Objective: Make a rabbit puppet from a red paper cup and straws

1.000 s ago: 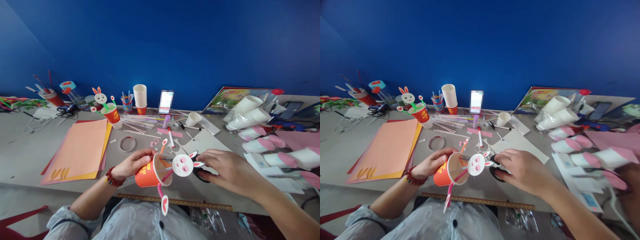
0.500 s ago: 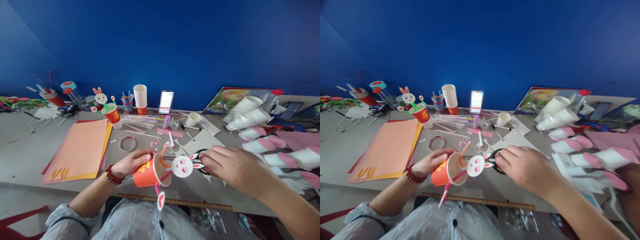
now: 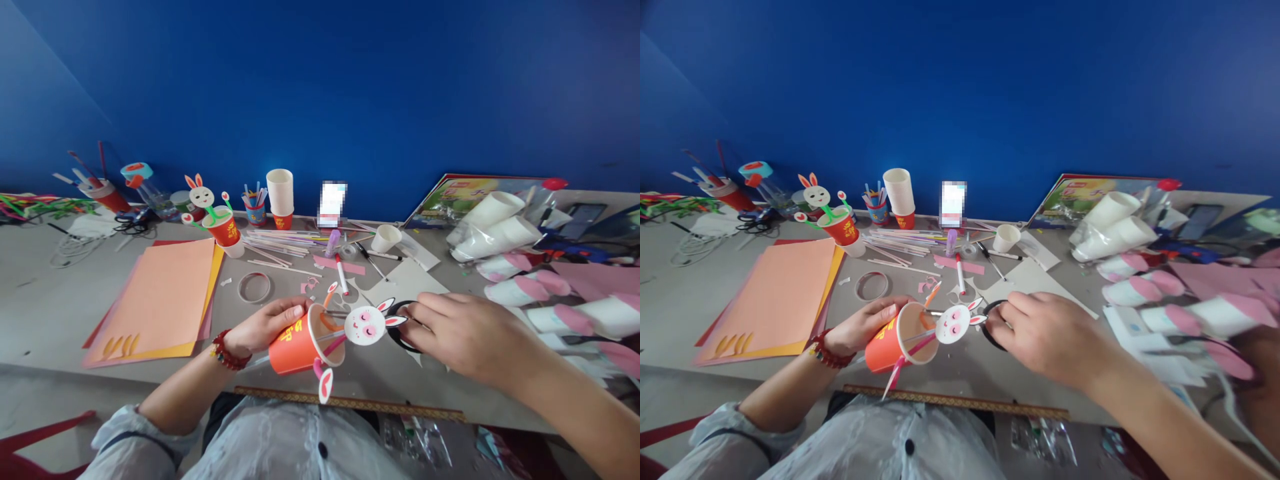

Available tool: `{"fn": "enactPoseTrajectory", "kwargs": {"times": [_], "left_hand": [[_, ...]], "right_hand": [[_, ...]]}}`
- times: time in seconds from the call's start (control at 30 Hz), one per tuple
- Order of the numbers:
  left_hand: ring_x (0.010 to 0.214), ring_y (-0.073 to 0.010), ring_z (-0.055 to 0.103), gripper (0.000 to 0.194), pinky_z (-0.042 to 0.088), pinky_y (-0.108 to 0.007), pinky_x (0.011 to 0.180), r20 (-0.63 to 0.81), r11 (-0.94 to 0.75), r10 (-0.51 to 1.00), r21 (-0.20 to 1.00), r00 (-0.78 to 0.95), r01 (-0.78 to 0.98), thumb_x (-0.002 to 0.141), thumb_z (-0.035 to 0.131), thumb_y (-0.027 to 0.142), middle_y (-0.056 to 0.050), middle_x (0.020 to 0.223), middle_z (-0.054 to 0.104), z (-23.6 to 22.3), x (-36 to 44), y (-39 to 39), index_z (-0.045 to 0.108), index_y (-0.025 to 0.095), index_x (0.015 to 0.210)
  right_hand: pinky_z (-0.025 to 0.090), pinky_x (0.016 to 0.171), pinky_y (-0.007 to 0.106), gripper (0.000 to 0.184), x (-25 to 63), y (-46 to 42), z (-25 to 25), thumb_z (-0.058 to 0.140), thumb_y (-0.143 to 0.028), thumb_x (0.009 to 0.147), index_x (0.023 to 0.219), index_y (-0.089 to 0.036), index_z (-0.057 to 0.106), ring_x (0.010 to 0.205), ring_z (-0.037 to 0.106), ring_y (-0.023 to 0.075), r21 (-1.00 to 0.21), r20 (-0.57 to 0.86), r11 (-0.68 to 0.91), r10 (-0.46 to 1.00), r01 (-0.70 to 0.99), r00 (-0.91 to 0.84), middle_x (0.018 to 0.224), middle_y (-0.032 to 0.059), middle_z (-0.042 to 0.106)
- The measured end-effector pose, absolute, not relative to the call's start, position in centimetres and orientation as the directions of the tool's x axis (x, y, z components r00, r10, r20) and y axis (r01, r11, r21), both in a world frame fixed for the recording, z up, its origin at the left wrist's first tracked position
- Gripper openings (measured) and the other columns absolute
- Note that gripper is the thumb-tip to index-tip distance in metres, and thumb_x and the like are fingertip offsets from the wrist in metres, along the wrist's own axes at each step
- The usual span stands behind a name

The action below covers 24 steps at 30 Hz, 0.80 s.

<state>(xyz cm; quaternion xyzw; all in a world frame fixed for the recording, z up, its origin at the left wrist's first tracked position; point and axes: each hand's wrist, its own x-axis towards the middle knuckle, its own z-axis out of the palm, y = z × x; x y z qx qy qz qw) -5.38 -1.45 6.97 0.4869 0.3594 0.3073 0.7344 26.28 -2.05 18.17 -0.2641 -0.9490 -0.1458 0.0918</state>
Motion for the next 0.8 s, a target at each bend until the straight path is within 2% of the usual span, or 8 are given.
{"fn": "enactPoseTrajectory", "kwargs": {"times": [0.1,0.2,0.4,0.53,0.8], "left_hand": [[0.077,-0.0182,0.062,0.057,0.049,-0.027,0.067,-0.235,0.344,0.802,0.933,0.55,-0.103,0.083,0.062,0.062,-0.008,0.092,0.07,7.1,-5.3,-1.5,0.067,0.016,0.116],[0.075,-0.0166,0.061,0.056,0.048,-0.026,0.067,-0.232,0.351,0.804,0.929,0.548,-0.121,0.083,0.063,0.061,-0.007,0.089,0.07,7.2,-5.2,-1.6,0.067,0.016,0.116],[0.079,-0.0177,0.063,0.055,0.049,-0.026,0.069,-0.233,0.365,0.809,0.918,0.539,-0.152,0.083,0.064,0.059,-0.008,0.092,0.071,7.3,-5.1,-1.6,0.067,0.015,0.116],[0.078,-0.0191,0.065,0.059,0.05,-0.027,0.069,-0.245,0.395,0.807,0.901,0.537,-0.182,0.08,0.065,0.062,-0.01,0.091,0.072,7.3,-5.1,-1.6,0.068,0.013,0.113],[0.079,-0.0184,0.065,0.055,0.05,-0.027,0.07,-0.213,0.371,0.798,0.911,0.563,-0.182,0.082,0.065,0.06,-0.009,0.093,0.072,7.5,-5.1,-1.7,0.068,0.015,0.114]], "right_hand": [[0.024,0.058,0.032,0.023,26.4,-1.7,17.7,0.05,-0.007,0.088,0.075,-0.022,0.062,0.061,0.045,0.0165,0.323,0.222,0.833,0.394,0.448,-0.892,0.062,0.002,0.059],[0.023,0.059,0.033,0.026,26.6,-1.3,17.0,0.046,-0.004,0.087,0.075,-0.022,0.061,0.063,0.043,0.0182,0.359,0.239,0.827,0.368,0.434,-0.899,0.059,0.0024,0.055],[0.025,0.06,0.033,0.032,26.8,-1.0,16.1,0.037,-0.006,0.093,0.075,-0.021,0.059,0.063,0.041,0.0187,0.363,0.253,0.833,0.344,0.418,-0.904,0.058,0.0017,0.052],[0.029,0.062,0.032,0.031,26.6,-0.9,16.0,0.039,-0.006,0.095,0.079,-0.02,0.062,0.064,0.045,0.0182,0.391,0.269,0.829,0.312,0.399,-0.911,0.06,0.0015,0.055],[0.028,0.061,0.033,0.035,26.1,-0.9,16.3,0.039,-0.014,0.1,0.073,-0.02,0.06,0.063,0.049,0.0174,0.325,0.303,0.83,0.363,0.454,-0.881,0.063,0.0018,0.061]]}}
